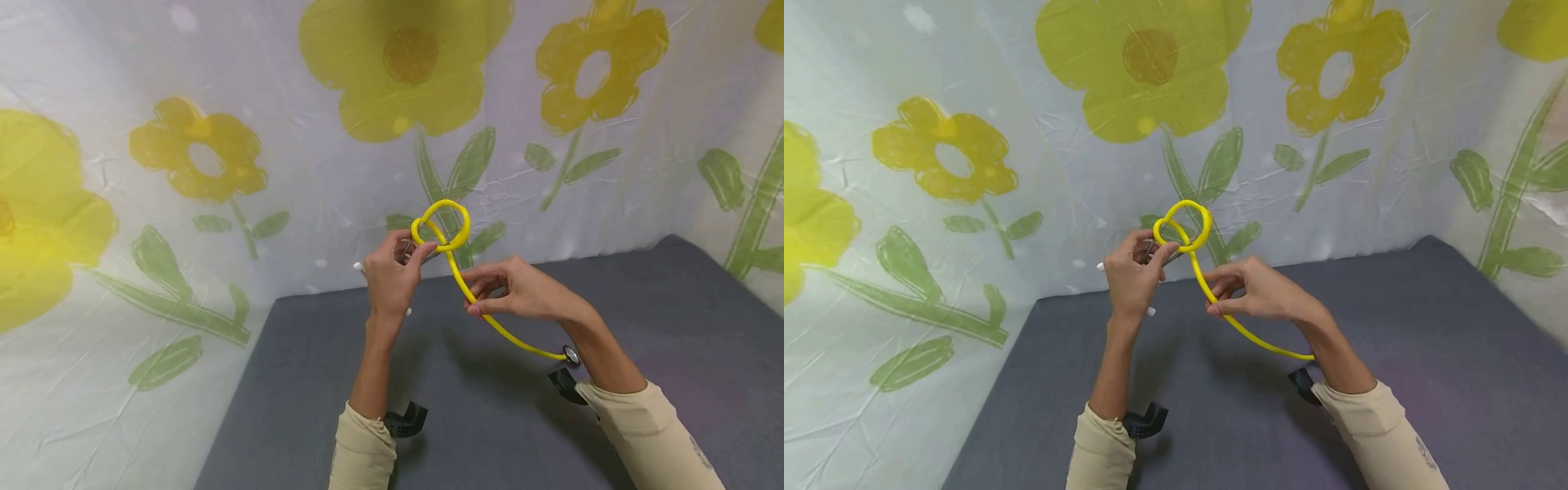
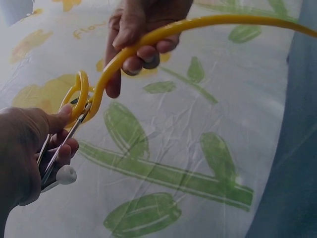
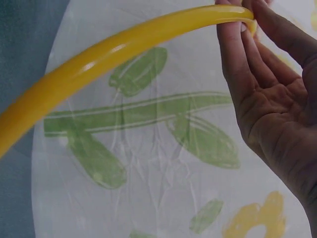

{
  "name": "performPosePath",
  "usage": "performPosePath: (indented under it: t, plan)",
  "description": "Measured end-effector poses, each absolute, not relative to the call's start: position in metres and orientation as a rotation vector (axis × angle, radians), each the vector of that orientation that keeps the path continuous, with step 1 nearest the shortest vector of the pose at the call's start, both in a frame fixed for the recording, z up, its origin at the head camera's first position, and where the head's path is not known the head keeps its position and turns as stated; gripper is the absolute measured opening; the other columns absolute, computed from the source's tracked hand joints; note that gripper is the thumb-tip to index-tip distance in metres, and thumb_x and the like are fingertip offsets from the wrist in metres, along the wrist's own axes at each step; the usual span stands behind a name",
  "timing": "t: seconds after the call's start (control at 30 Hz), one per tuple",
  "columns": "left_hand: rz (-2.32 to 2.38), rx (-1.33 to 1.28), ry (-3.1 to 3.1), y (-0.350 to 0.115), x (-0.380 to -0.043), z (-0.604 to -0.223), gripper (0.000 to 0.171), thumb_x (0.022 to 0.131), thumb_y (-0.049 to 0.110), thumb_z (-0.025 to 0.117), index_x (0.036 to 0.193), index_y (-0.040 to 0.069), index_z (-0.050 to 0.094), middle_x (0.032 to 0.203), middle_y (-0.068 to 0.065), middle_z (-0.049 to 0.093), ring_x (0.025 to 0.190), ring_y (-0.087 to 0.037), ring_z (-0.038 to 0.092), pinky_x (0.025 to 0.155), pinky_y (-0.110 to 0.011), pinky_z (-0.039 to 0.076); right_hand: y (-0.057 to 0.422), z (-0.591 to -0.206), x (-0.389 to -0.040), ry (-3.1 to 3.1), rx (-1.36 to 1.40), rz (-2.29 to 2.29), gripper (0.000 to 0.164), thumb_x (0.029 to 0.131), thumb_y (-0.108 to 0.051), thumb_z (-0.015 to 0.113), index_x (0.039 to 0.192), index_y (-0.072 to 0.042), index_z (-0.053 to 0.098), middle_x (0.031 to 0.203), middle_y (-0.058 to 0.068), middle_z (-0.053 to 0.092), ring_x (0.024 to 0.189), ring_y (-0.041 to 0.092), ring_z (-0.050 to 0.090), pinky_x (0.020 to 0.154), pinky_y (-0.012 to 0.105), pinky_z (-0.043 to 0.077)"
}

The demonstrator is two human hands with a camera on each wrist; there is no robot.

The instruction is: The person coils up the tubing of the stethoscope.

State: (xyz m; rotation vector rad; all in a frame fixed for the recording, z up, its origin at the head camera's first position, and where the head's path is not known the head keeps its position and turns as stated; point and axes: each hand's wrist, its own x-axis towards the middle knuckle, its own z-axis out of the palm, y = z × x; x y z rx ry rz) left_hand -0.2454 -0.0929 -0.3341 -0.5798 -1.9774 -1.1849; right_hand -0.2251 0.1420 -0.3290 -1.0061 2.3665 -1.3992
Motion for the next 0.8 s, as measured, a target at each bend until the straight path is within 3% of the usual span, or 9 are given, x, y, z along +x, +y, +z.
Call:
performPosePath:
  t: [0.17,0.33,0.43,0.6,0.8]
  plan:
    - [-1.036,-0.514,-2.002,-0.091,-0.247,-0.335,0.032,0.088,0.02,0.085,0.106,-0.002,0.071,0.066,-0.012,0.071,0.048,-0.017,0.061,0.048,-0.022,0.046,0.142,-0.323,-0.219,2.439,-0.997,-1.379,0.052,0.093,-0.013,0.08,0.139,0.004,0.063,0.104,0.012,0.081,0.092,0.018,0.077,0.083,0.032,0.064]
    - [-0.865,-0.48,-2.072,-0.089,-0.247,-0.336,0.033,0.088,0.026,0.085,0.104,0.001,0.071,0.07,-0.01,0.072,0.056,-0.02,0.067,0.054,-0.031,0.055,0.142,-0.317,-0.209,2.637,-1.054,-1.334,0.034,0.095,-0.01,0.076,0.128,-0.001,0.073,0.1,0.005,0.078,0.084,0.014,0.073,0.077,0.027,0.063]
    - [-0.777,-0.509,-2.122,-0.088,-0.247,-0.336,0.032,0.089,0.028,0.084,0.104,0.003,0.071,0.07,-0.008,0.072,0.057,-0.019,0.067,0.054,-0.031,0.055,0.142,-0.316,-0.204,2.805,-1.14,-1.248,0.026,0.097,-0.005,0.073,0.122,-0.003,0.076,0.098,0.003,0.074,0.079,0.011,0.066,0.071,0.025,0.057]
    - [-0.649,-0.619,-2.189,-0.087,-0.244,-0.337,0.033,0.088,0.03,0.084,0.104,0.004,0.071,0.071,-0.007,0.071,0.057,-0.016,0.065,0.053,-0.026,0.053,0.138,-0.316,-0.199,3.019,-1.205,-1.12,0.028,0.095,0.006,0.07,0.121,-0.001,0.076,0.102,0.007,0.07,0.075,0.012,0.06,0.067,0.025,0.051]
    - [-0.577,-0.76,-2.244,-0.081,-0.241,-0.338,0.035,0.086,0.031,0.084,0.105,0.005,0.071,0.069,-0.005,0.068,0.055,-0.014,0.058,0.053,-0.022,0.047,0.133,-0.321,-0.199,3.263,-1.248,-1.075,0.032,0.088,0.02,0.069,0.111,0.001,0.078,0.098,0.01,0.061,0.089,0.024,0.064,0.074,0.038,0.058]
